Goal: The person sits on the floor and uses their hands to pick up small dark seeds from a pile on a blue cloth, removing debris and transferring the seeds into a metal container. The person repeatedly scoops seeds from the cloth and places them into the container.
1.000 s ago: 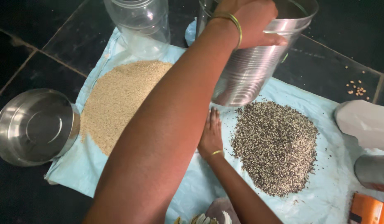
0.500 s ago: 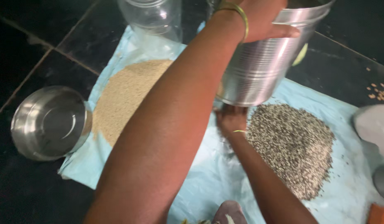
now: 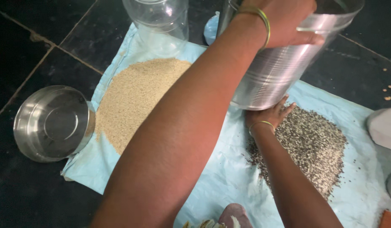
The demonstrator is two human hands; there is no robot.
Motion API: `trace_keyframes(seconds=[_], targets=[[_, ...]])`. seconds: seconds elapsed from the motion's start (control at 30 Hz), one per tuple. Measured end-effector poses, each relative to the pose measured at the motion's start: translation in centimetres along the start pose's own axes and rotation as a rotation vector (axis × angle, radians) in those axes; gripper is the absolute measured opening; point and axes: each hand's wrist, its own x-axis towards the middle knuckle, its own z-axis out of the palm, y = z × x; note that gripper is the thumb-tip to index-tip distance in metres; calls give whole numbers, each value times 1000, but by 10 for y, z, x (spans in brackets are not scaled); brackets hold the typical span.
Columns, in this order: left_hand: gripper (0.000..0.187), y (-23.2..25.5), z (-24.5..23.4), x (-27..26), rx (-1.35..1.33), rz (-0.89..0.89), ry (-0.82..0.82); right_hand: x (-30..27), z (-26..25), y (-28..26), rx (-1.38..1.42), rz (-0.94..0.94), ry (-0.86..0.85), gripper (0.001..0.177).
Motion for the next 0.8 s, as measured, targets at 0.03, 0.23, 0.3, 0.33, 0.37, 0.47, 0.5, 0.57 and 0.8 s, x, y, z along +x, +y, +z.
trace_keyframes(seconds=[0.03, 0.23, 0.3, 0.33, 0.37, 0.47, 0.5, 0.57, 0.8], targets=[[70, 7, -3, -3, 75, -27, -72, 0, 4, 4, 13, 2, -11, 85], [61, 25, -8, -25, 159, -28, 62, -12, 7, 28, -288, 47, -20, 93], [58, 33, -2, -30, 157, -48, 6, -21, -2, 37, -294, 23, -33, 87], [57, 35, 1, -37, 169, -65, -56, -26, -7, 39, -292, 11, -41, 85], [57, 36, 4, -44, 179, -83, -118, -32, -12, 43, -277, -2, -62, 78], [70, 37, 15, -74, 178, -98, -208, -53, -20, 56, -269, -41, -73, 62], [69, 36, 17, -78, 209, -113, -182, -60, -20, 60, -296, -57, -41, 59], [68, 35, 19, -75, 269, -122, -121, -70, -22, 70, -304, -77, -20, 54], [68, 39, 22, -78, 290, -145, -102, -133, -29, 118, 58, -246, 184, 47]])
